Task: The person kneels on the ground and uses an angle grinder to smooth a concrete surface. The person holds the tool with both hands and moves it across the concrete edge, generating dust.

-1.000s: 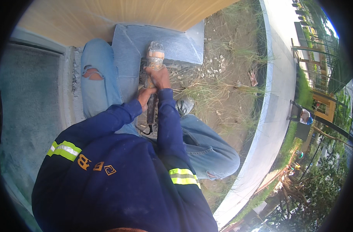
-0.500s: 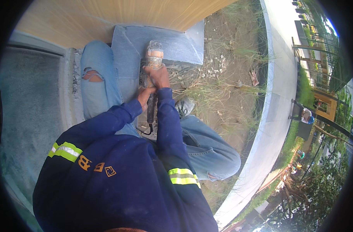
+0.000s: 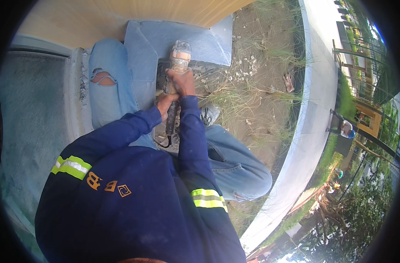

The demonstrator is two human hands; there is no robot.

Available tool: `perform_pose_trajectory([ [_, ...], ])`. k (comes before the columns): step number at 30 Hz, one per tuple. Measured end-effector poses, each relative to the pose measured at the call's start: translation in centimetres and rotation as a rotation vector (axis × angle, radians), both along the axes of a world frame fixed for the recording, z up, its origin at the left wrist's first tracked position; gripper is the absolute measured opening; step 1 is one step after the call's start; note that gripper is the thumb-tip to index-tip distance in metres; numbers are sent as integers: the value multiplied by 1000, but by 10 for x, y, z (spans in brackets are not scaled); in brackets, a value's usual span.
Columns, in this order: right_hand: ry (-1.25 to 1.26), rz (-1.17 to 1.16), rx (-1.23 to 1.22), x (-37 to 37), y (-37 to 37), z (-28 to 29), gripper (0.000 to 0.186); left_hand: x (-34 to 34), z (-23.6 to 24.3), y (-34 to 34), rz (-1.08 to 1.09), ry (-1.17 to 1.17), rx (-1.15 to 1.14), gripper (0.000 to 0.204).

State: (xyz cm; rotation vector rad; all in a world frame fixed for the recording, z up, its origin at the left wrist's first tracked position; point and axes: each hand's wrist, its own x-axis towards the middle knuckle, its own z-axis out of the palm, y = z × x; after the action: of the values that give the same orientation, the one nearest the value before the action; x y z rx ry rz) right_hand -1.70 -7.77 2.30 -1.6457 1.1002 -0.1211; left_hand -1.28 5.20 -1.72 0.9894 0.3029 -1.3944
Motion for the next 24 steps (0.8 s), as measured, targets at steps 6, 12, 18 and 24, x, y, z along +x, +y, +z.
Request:
perform_pose_trajectory([
  [6,-21,-80,63,-17,14,-4,39,-16,9,12,-12,-56,45,33],
  [12,-63,-49,80,-12,8,-3,38,-8,8,6,-51,-131,49,37],
  [18,-37,-25,63,-10,20,16,43,-17,4,18,-30,-87,68,40],
  [24,-44,-232,69,-5,-42,3,40,12,-9,-52,-149,-108,57,41],
])
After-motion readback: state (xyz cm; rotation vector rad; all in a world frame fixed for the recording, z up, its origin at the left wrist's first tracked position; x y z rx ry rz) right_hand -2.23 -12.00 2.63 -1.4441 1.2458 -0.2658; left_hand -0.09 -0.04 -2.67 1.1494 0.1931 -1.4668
